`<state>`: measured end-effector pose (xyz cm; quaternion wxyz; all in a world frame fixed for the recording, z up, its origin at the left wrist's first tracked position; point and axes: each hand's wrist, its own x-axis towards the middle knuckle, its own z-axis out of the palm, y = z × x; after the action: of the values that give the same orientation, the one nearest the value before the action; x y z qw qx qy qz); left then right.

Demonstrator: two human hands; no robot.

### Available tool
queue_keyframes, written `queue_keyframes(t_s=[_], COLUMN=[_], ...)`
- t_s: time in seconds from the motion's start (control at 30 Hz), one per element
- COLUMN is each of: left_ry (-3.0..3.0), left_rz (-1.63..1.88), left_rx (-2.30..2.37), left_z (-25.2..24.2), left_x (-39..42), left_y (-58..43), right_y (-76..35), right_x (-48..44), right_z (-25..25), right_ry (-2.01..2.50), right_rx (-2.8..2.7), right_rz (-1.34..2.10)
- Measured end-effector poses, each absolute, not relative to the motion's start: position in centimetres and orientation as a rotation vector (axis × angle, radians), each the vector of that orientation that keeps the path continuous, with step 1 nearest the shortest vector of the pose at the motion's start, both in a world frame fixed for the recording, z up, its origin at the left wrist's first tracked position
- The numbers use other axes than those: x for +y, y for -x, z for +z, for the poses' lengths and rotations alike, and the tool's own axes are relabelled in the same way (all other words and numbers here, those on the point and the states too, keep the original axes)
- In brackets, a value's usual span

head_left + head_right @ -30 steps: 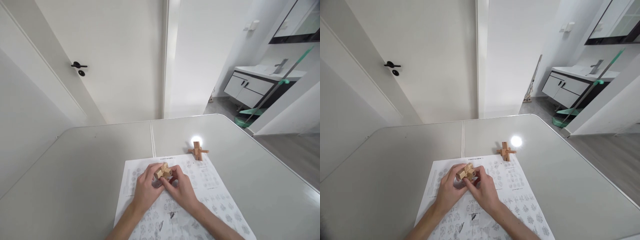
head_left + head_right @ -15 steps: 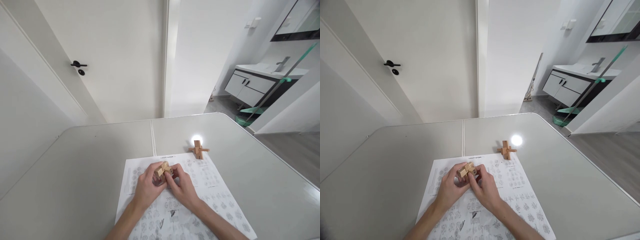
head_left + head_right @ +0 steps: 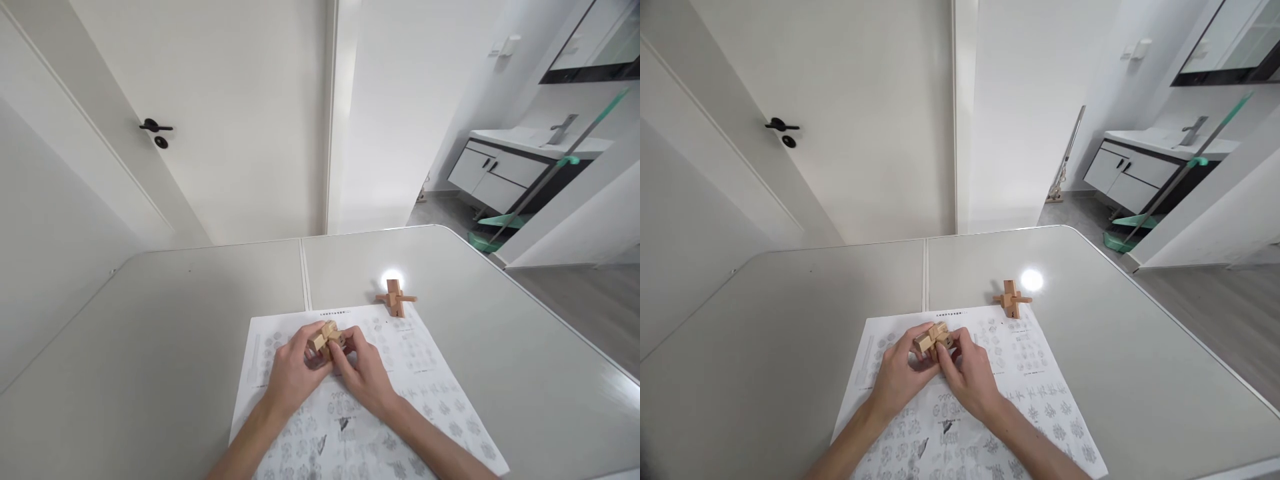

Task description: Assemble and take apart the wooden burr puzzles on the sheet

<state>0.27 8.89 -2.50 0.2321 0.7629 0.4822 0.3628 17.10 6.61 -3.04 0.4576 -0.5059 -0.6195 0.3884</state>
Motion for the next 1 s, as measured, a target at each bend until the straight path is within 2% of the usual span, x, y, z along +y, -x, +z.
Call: queue_keyframes(t_s=[0.5, 0.73, 1.0], left_ry=[-2.025, -1.798, -1.573], left_rz=[0.979, 1.051, 1.041], left_rx=[1.363, 1.333, 1.128], left_z=[-2.2, -1.8, -1.4], left_x=[8.7, 9.1, 9.3], left_y=[-0.4, -0.4, -0.5], right_y=[-17.0, -17.6, -17.9], right_x=[6.4, 6.7, 7.7], right_z=[-3.1, -2.8, -3.1], right_ry=[1.281, 1.243, 1.178], right_rx=[-1.595, -1.508, -1.412], right_rz=[0.888, 0.912, 1.069])
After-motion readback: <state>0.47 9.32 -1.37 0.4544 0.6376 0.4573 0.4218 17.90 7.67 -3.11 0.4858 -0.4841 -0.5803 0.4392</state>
